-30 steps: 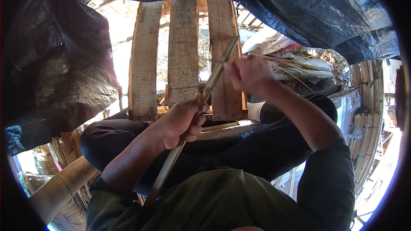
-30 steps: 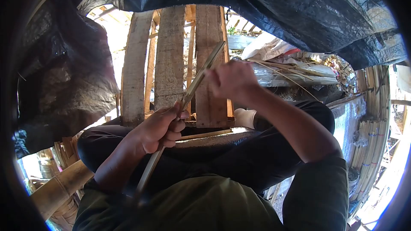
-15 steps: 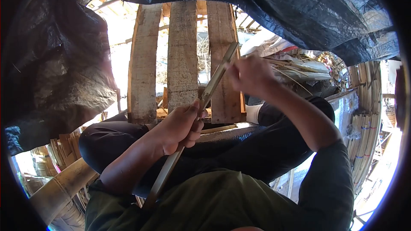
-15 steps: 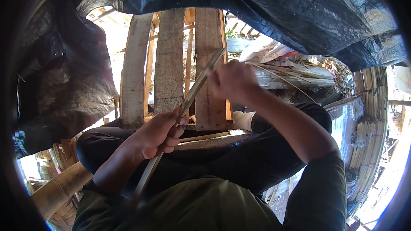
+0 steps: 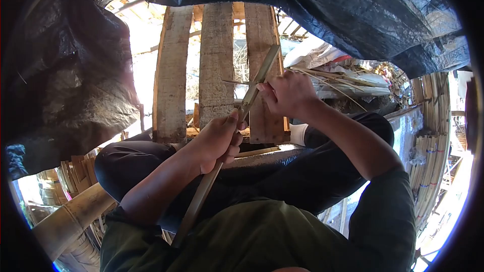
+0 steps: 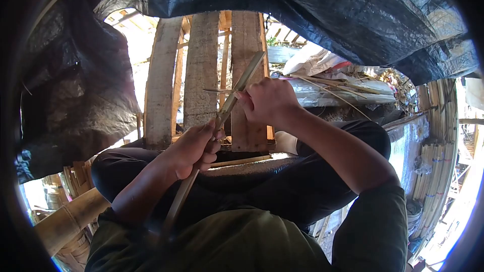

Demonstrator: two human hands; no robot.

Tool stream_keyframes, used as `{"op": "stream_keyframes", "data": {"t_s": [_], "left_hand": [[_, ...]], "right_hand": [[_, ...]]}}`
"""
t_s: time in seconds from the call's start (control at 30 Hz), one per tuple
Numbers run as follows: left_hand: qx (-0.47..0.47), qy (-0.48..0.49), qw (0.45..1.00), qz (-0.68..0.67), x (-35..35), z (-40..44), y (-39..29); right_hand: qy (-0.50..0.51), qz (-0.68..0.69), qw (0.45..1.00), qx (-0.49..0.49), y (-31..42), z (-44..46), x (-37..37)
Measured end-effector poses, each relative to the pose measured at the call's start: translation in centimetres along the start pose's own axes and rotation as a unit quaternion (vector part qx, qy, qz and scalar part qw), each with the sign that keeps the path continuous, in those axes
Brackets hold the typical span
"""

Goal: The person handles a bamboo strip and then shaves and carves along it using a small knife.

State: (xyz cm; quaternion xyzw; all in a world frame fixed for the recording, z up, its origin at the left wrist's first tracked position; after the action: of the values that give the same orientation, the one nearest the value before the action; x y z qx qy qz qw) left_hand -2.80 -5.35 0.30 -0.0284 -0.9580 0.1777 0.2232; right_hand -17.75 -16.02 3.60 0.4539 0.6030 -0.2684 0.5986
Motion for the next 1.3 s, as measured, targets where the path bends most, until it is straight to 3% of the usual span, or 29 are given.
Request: {"op": "stream_keyframes", "data": {"t_s": [0.03, 0.1, 0.2, 0.37, 0.47, 0.53, 0.57, 0.63, 0.8, 0.87, 0.9, 0.97, 1.0, 1.13, 1.2, 1.23, 1.3], "left_hand": [[0.002, -0.001, 1.000, -0.001, 0.0, -0.2, 0.0], [-0.003, -0.007, 1.000, 0.009, 0.4, -0.5, 0.1], [-0.008, -0.004, 1.000, 0.001, 0.4, -0.3, 0.6], [0.006, 0.008, 1.000, 0.011, 0.0, 0.1, 0.1], [0.008, -0.002, 1.000, 0.018, -0.1, -0.2, 0.1], [0.002, -0.008, 1.000, 0.014, 0.1, 0.0, 0.1], [0.007, -0.016, 1.000, 0.015, -0.1, 0.1, 0.1], [0.009, -0.022, 1.000, 0.013, -0.3, 0.2, 0.3], [0.010, -0.002, 1.000, 0.005, -0.1, 0.0, 0.0], [0.007, -0.008, 1.000, 0.007, 0.0, -0.4, -0.1], [0.002, -0.014, 1.000, 0.009, -0.1, -0.5, -0.1], [0.000, -0.005, 1.000, 0.003, -0.1, -0.3, 0.0], [0.003, 0.003, 1.000, -0.004, -0.1, -0.2, -0.1], [0.009, -0.004, 1.000, 0.009, -0.6, -0.1, -0.3], [0.009, 0.006, 1.000, 0.002, -0.4, -0.2, -0.2], [0.007, 0.006, 1.000, 0.002, -0.2, -0.3, -0.3], [0.001, 0.001, 1.000, -0.010, 0.1, -0.7, -0.1]], "right_hand": [[-0.001, -0.001, 1.000, -0.003, 0.6, -0.1, -0.2], [0.114, 0.025, 0.992, 0.041, 1.1, -0.6, 0.6], [0.135, 0.012, 0.991, -0.004, 2.4, -1.5, 0.2], [0.083, 0.002, 0.996, 0.026, 0.3, 0.1, -0.2], [0.148, -0.001, 0.988, 0.050, 1.1, -0.8, 0.9], [0.081, 0.021, 0.995, -0.059, 3.2, -1.9, 0.8], [0.082, 0.022, 0.995, -0.058, 2.6, -1.4, 0.7], [0.113, 0.005, 0.992, 0.053, -0.5, 0.0, 0.3], [0.104, 0.027, 0.993, 0.041, 1.5, -1.2, 0.1], [0.032, 0.025, 0.998, -0.046, 3.4, -2.4, 0.1], [0.033, 0.026, 0.998, -0.044, 2.9, -2.0, -0.1], [0.091, 0.025, 0.994, 0.056, -0.4, -0.2, -0.1], [0.042, 0.028, 0.999, 0.006, -0.4, 0.3, -0.8], [0.074, 0.022, 0.996, 0.045, 0.7, -0.7, 0.0], [0.097, 0.027, 0.994, -0.042, 3.3, -1.9, 0.7], [0.098, 0.029, 0.994, -0.041, 3.0, -1.6, 0.4], [0.152, 0.024, 0.986, 0.065, 0.4, -0.3, 0.5]]}}
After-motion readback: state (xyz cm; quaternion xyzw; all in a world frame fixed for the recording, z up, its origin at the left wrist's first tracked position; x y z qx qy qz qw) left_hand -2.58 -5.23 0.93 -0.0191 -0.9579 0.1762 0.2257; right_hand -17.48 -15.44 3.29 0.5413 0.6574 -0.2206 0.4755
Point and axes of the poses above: each hand's wrist, its own z-axis towards the middle knuckle, its own x-axis out of the palm, y = z × x, the point moved 7 cm from there along z, towards the middle knuckle, and after that the axes turned 2 degrees about y, right-handed, at the moved point
